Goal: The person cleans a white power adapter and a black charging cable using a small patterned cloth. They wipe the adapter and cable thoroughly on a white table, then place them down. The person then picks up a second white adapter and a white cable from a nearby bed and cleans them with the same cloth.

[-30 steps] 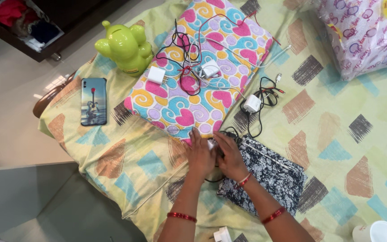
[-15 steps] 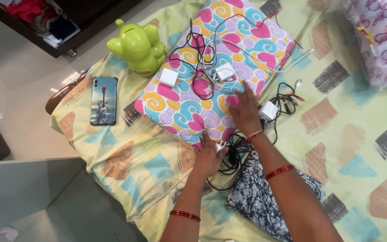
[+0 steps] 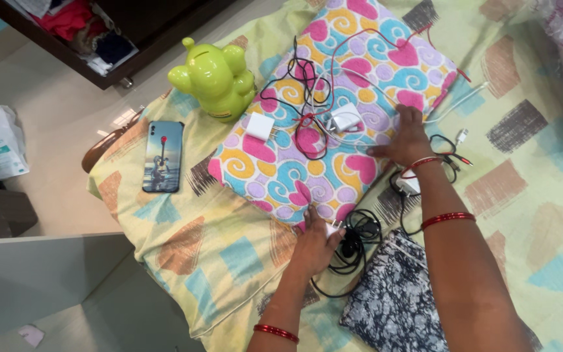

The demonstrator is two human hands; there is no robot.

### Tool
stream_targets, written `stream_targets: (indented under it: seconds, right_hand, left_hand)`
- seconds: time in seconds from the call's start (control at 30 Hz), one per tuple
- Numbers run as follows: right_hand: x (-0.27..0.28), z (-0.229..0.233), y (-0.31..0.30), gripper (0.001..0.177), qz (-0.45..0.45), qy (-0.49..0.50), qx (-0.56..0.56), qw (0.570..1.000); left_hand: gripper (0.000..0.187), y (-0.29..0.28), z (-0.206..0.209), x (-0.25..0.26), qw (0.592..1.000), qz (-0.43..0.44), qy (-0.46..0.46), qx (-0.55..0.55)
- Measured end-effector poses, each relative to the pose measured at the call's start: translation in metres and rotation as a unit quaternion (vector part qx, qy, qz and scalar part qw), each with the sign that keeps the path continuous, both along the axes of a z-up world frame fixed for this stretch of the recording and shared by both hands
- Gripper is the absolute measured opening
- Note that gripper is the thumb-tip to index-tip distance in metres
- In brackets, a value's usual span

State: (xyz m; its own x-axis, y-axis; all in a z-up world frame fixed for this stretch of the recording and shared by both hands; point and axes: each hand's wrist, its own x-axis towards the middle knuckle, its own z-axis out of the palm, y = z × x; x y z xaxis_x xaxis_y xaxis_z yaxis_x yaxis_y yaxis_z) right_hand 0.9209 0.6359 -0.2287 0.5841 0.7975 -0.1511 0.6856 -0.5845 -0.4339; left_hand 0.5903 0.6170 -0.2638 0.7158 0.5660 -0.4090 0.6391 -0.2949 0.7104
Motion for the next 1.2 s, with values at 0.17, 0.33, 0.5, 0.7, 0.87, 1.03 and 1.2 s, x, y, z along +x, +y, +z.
stream_targets:
  seconds: [0.17,0.33,0.5,0.7,0.87,1.03,1.2]
  right_hand:
    - [-0.052,-0.023,-0.042,0.01,0.112,-0.161,0.119,0.973]
    - [-0.14,-0.001,-0.12,0.013,0.092,-0.214,0.124,0.965]
    - [-0.203,0.051,-0.226,0.004,0.093,-0.142,0.216,0.962]
    - [-0.233,0.083,-0.299,0.007,-0.014,-0.107,0.263,0.959]
    - [-0.239,0.07,-0.347,0.005,-0.167,0.04,0.377,0.91]
    - [-0.263,0.043,-0.438,0.007,-0.425,0.3,0.571,0.635]
    - [-0.309,0.036,-0.507,0.005,-0.644,0.327,0.454,0.523]
  left_hand:
    - [0.097,-0.005,-0.016,0.005,0.999,0.029,-0.01,0.017]
    - [0.097,-0.008,-0.022,0.002,0.999,0.039,-0.023,0.015]
    - [0.082,-0.032,-0.012,-0.018,0.994,0.039,-0.044,0.089]
    - [0.07,-0.118,0.02,-0.053,0.973,0.204,-0.107,0.014]
    - [0.05,-0.174,0.037,-0.062,0.919,0.332,-0.168,-0.134]
    - [0.043,-0.221,0.045,-0.068,0.887,0.371,-0.208,-0.181]
    - [0.041,-0.287,0.039,-0.076,0.807,0.405,-0.192,-0.386]
